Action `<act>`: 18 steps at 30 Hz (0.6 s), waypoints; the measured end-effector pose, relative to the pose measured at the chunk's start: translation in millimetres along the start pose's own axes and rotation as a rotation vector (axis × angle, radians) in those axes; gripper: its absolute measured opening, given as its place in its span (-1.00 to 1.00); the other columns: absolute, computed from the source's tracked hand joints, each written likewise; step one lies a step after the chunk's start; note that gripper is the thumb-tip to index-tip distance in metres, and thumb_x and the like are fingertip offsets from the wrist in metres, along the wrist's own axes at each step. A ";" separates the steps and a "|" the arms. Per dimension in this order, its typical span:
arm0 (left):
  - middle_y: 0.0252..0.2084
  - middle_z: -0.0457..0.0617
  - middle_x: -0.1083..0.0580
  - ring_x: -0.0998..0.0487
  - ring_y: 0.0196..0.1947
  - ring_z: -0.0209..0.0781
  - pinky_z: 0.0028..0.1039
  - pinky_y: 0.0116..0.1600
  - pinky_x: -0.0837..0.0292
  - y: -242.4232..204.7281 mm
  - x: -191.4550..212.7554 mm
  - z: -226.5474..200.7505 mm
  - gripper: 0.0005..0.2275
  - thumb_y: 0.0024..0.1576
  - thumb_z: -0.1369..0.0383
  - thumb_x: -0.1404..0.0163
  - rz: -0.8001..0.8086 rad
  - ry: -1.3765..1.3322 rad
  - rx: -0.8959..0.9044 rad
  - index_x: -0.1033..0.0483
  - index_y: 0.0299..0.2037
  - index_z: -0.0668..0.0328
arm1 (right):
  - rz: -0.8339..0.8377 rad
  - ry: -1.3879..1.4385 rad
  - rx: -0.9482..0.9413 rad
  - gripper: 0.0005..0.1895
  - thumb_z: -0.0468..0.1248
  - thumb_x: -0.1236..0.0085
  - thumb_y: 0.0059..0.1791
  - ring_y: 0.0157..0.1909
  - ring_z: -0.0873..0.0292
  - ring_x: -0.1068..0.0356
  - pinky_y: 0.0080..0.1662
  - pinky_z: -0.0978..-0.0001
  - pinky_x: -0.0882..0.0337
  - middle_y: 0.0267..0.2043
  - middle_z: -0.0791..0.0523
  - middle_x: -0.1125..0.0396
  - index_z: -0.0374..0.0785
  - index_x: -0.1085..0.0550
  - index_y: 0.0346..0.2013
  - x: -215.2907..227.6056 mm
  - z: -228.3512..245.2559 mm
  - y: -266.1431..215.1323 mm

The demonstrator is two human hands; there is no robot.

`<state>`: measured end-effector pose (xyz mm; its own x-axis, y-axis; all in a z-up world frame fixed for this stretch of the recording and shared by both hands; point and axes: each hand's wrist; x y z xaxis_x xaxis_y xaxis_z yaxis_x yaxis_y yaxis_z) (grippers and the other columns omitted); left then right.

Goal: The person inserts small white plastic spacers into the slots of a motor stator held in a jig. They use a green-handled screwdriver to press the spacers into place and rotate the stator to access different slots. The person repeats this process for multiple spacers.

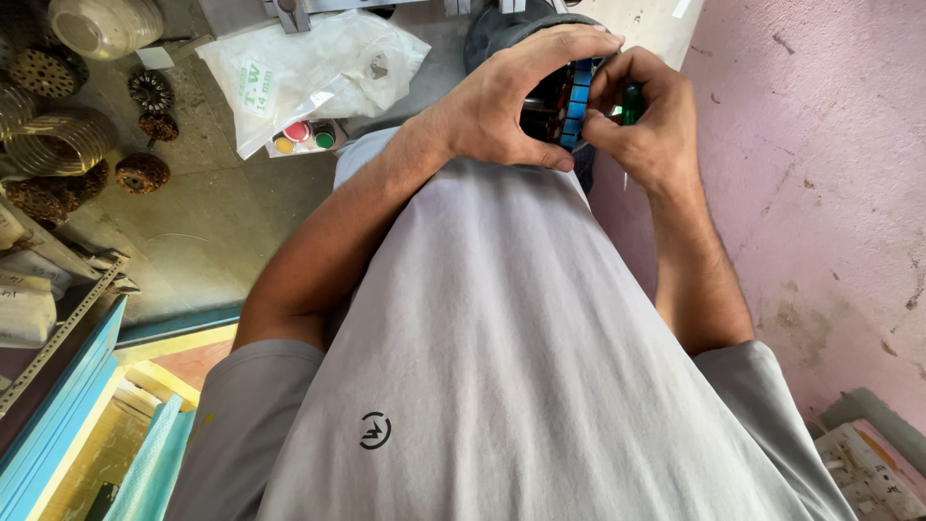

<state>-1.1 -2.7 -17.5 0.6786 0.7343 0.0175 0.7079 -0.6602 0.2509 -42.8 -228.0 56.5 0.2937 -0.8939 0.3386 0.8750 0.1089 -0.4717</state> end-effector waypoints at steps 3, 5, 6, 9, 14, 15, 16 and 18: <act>0.52 0.21 -0.13 -0.16 0.54 0.18 -0.10 0.59 -0.22 -2.0 -4.2 -4.4 0.09 -0.23 0.24 -0.60 -0.029 0.086 -0.048 -0.06 0.46 0.24 | -0.074 0.084 0.024 -0.78 -0.59 -0.17 -0.05 -0.29 0.41 -0.28 -0.21 0.63 -0.32 -0.30 0.19 -0.32 -0.31 -0.38 -0.23 -9.0 -3.9 -6.8; 0.44 0.19 -0.16 -0.19 0.47 0.20 -0.09 0.52 -0.24 0.2 -10.8 -6.6 0.06 -0.25 0.22 -0.59 -0.017 0.170 -0.016 -0.11 0.43 0.23 | -0.126 0.097 0.073 -0.67 -0.60 -0.24 -0.04 -0.20 0.36 -0.31 -0.11 0.61 -0.37 -0.21 0.16 -0.34 -0.30 -0.34 -0.09 -10.1 -5.4 -12.7; 0.41 0.18 -0.18 -0.20 0.44 0.21 -0.09 0.48 -0.25 0.7 -15.2 -7.5 0.04 -0.25 0.21 -0.59 -0.010 0.208 -0.001 -0.14 0.41 0.22 | -0.154 0.101 0.096 -0.60 -0.60 -0.27 -0.04 -0.15 0.34 -0.33 -0.06 0.60 -0.40 -0.16 0.15 -0.35 -0.30 -0.33 -0.03 -9.2 -5.9 -18.1; 0.39 0.05 -0.22 -0.23 0.46 0.12 -0.13 0.53 -0.29 -2.7 -19.0 -8.1 -0.16 -0.18 0.28 -0.54 -0.030 0.198 0.006 -0.25 0.28 0.13 | -0.301 0.751 0.088 -0.49 -0.62 -0.02 -0.10 0.02 0.19 -0.41 0.00 0.46 -0.49 0.02 0.06 -0.40 -0.29 -0.30 0.13 -3.1 -5.0 -28.8; 0.43 -0.06 -0.11 -0.11 0.51 0.07 -0.16 0.60 -0.20 -3.3 -27.0 -8.2 -0.33 -0.04 0.32 -0.48 -0.058 0.432 -0.213 -0.24 0.17 0.03 | -0.610 0.882 0.109 -0.64 -0.51 0.03 0.12 0.06 -0.10 -0.53 0.18 0.09 -0.62 -0.01 -0.14 -0.39 -0.27 -0.10 0.13 -5.6 -1.1 -60.0; 0.46 -0.07 -0.10 -0.10 0.51 0.07 -0.16 0.60 -0.19 -4.3 -27.1 -10.1 -0.33 -0.05 0.33 -0.46 -0.053 0.446 -0.235 -0.24 0.18 0.04 | -0.638 0.949 0.089 -0.67 -0.44 0.06 0.16 0.00 -0.15 -0.55 0.09 0.03 -0.64 -0.02 -0.18 -0.39 -0.24 -0.04 0.12 -11.4 -1.1 -66.1; 0.45 -0.05 -0.12 -0.10 0.51 0.09 -0.13 0.60 -0.20 -4.9 -26.7 -12.1 -0.30 -0.05 0.33 -0.47 -0.045 0.441 -0.229 -0.25 0.22 0.03 | -0.674 0.930 0.117 -0.63 -0.45 0.04 0.17 0.00 -0.15 -0.56 0.09 0.02 -0.67 -0.02 -0.18 -0.37 -0.25 -0.03 0.15 -19.0 -1.6 -70.6; 0.43 0.00 -0.15 -0.11 0.52 0.14 -0.08 0.59 -0.22 -5.7 -21.6 -15.6 -0.24 -0.07 0.33 -0.48 -0.021 0.427 -0.219 -0.27 0.31 0.03 | -0.754 0.893 0.171 -0.55 -0.47 -0.02 0.19 0.00 -0.15 -0.58 0.07 -0.01 -0.72 -0.02 -0.17 -0.33 -0.25 0.00 0.23 -39.3 -2.8 -77.7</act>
<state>-22.9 -12.4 -4.2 0.4911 0.7766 0.3946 0.6315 -0.6294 0.4528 -123.4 -202.6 77.6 -0.6332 -0.7369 -0.2368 0.7722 -0.5806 -0.2580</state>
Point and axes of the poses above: each hand's wrist, its own y-axis towards the middle knuckle, its own x-axis out of the back of the hand, z = x × y
